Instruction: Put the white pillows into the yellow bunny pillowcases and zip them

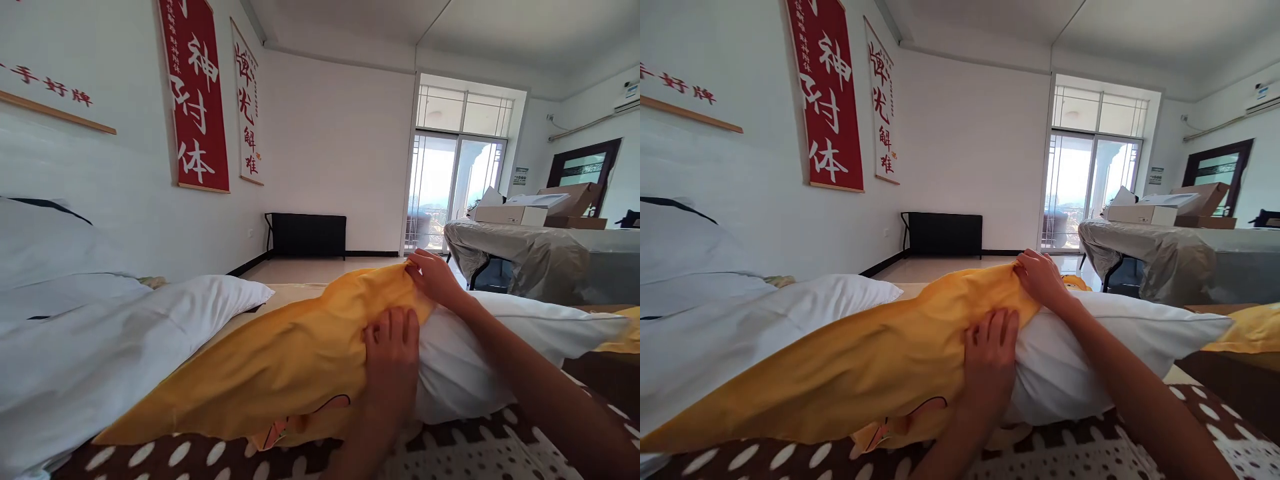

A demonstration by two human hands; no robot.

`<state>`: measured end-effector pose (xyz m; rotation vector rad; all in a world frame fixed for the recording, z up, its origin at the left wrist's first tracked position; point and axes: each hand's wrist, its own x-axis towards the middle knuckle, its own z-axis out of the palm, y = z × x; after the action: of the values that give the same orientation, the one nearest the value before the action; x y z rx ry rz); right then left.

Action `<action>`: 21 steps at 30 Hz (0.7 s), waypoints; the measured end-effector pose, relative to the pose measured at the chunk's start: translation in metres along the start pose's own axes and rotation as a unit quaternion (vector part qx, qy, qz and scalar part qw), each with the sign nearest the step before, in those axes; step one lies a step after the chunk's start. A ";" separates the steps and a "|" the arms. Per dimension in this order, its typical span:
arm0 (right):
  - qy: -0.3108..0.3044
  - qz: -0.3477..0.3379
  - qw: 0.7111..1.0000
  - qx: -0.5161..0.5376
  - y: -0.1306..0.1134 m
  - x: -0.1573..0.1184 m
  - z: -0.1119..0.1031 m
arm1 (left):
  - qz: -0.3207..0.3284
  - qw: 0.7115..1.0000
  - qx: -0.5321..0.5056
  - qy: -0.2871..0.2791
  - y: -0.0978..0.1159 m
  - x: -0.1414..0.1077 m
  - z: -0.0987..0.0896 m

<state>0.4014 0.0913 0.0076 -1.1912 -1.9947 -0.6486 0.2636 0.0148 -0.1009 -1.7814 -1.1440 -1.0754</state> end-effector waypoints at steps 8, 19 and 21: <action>0.023 -0.013 1.000 -0.006 0.001 -0.037 -0.025 | -0.084 0.983 -0.004 -0.162 -0.033 0.025 0.010; 0.016 -0.053 0.996 -0.066 -0.031 -0.105 0.037 | -0.064 0.959 -0.045 -0.271 -0.032 0.068 -0.017; 0.015 -0.044 0.997 -0.069 -0.031 -0.107 0.039 | -0.058 0.959 -0.047 -0.275 -0.029 0.066 -0.020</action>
<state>0.3958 0.0486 -0.1017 -1.1697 -2.0131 -0.8560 0.2479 0.0261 -0.0282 -2.1893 -1.5592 -0.7192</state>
